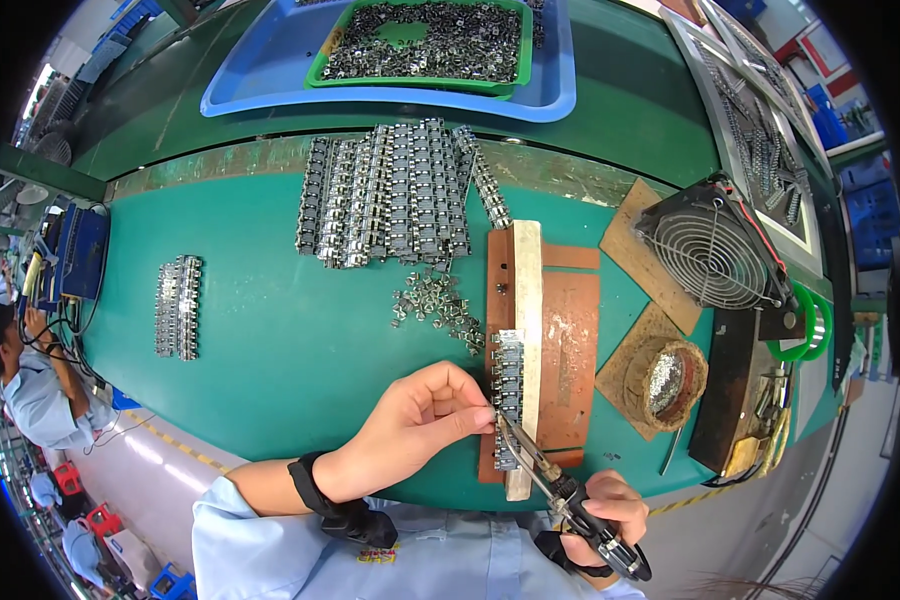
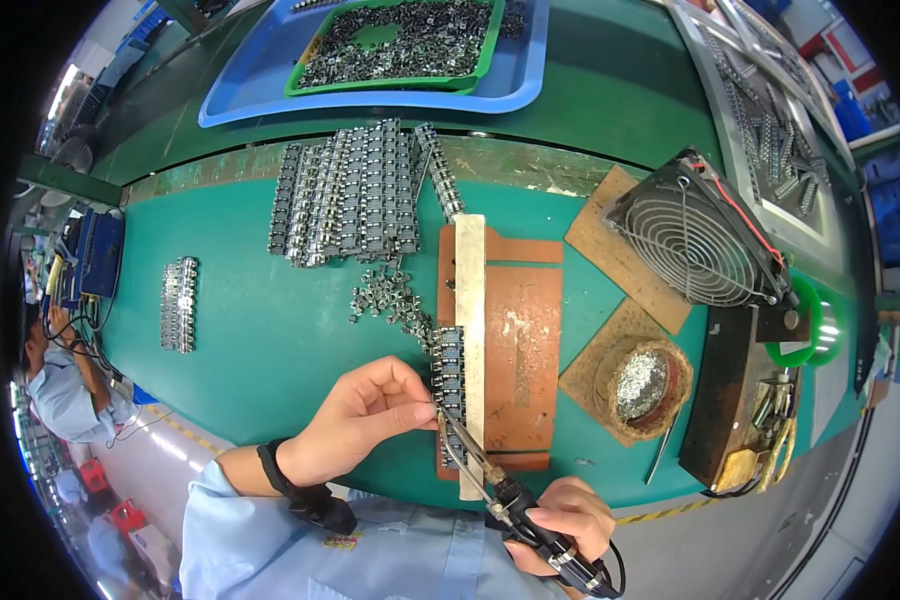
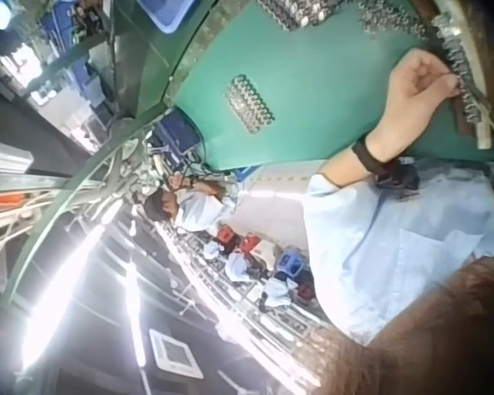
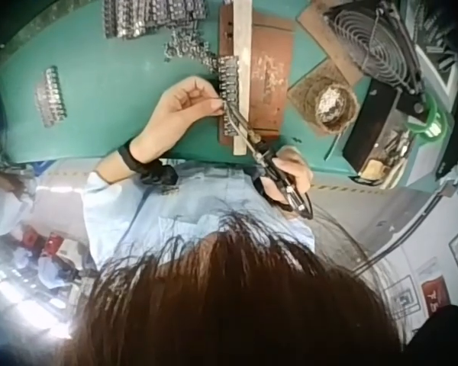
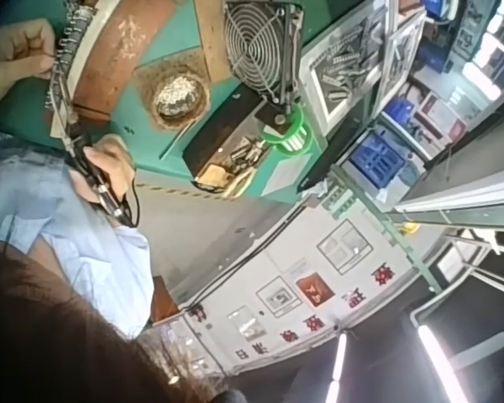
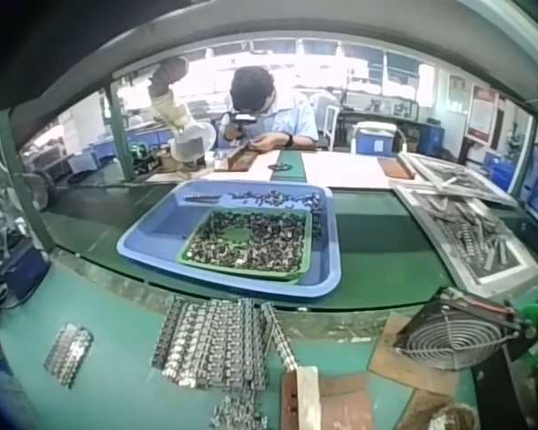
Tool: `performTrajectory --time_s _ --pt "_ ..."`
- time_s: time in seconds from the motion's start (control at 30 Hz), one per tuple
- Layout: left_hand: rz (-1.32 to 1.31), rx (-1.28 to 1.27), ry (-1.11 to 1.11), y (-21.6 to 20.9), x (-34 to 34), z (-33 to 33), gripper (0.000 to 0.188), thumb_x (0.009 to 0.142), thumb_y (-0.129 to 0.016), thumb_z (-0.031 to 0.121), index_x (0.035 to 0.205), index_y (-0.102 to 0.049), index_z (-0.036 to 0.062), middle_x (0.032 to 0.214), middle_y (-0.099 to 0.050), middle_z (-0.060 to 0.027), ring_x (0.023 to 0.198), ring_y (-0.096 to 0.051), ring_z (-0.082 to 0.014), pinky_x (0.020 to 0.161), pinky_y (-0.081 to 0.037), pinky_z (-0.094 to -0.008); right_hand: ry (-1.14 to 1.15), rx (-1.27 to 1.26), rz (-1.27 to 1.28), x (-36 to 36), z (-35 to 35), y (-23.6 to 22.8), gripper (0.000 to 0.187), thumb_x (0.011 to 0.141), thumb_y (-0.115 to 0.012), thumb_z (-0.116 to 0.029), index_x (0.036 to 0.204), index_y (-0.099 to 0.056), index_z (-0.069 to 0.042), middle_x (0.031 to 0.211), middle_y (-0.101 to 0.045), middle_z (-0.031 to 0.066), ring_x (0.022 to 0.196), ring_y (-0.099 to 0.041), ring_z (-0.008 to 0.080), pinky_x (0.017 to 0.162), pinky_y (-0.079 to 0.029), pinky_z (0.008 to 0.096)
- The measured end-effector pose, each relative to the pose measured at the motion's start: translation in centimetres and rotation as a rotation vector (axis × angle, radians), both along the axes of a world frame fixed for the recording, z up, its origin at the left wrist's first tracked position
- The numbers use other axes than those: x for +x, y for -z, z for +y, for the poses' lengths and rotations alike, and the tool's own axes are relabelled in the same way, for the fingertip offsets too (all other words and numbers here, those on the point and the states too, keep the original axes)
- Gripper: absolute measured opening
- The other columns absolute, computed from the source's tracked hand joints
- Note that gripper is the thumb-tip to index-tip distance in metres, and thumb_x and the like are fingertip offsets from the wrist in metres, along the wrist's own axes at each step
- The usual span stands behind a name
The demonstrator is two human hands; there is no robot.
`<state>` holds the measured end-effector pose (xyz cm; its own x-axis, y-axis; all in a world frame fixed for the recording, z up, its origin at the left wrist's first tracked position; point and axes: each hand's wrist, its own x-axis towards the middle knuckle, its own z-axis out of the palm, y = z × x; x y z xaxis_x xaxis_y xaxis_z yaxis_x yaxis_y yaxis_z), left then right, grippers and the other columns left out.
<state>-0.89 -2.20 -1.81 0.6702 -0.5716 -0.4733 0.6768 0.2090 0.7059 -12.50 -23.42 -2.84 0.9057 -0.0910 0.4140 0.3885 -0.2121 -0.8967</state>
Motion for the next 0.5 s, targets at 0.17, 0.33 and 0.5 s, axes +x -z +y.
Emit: performTrajectory --time_s 0.17,0.33,0.5 --pt "-0.007 -0.015 0.002 0.04 0.02 0.02 0.008 0.085 -0.054 0.005 0.089 -0.048 0.0015 0.088 -0.057 -0.0041 0.085 -0.055 -0.0096 0.078 -0.045 -0.0229 -0.002 -0.001 0.000 0.01 0.03 -0.02 0.040 0.054 -0.077 -0.015 0.086 -0.056 -0.003 0.054 -0.050 0.0057 0.045 -0.048 0.0185 0.044 -0.038 0.0286" --pt "-0.011 -0.018 -0.002 0.08 -0.06 0.06 0.008 0.084 -0.054 0.005 0.089 -0.049 0.0017 0.088 -0.057 -0.0038 0.085 -0.055 -0.0094 0.078 -0.045 -0.0226 -0.010 -0.026 -0.010 0.22 -0.02 -0.21 0.040 0.054 -0.077 -0.015 0.086 -0.056 -0.003 0.053 -0.049 0.0050 0.044 -0.048 0.0182 0.044 -0.037 0.0284" --pt "-0.012 -0.014 -0.011 0.02 -0.12 -0.05 0.007 0.084 -0.054 0.005 0.088 -0.049 0.0021 0.087 -0.058 -0.0035 0.082 -0.056 -0.0091 0.076 -0.045 -0.0223 0.060 0.010 -0.063 -0.18 0.15 0.22 0.040 0.054 -0.078 -0.016 0.085 -0.056 -0.003 0.053 -0.049 0.0045 0.044 -0.047 0.0180 0.044 -0.036 0.0285"
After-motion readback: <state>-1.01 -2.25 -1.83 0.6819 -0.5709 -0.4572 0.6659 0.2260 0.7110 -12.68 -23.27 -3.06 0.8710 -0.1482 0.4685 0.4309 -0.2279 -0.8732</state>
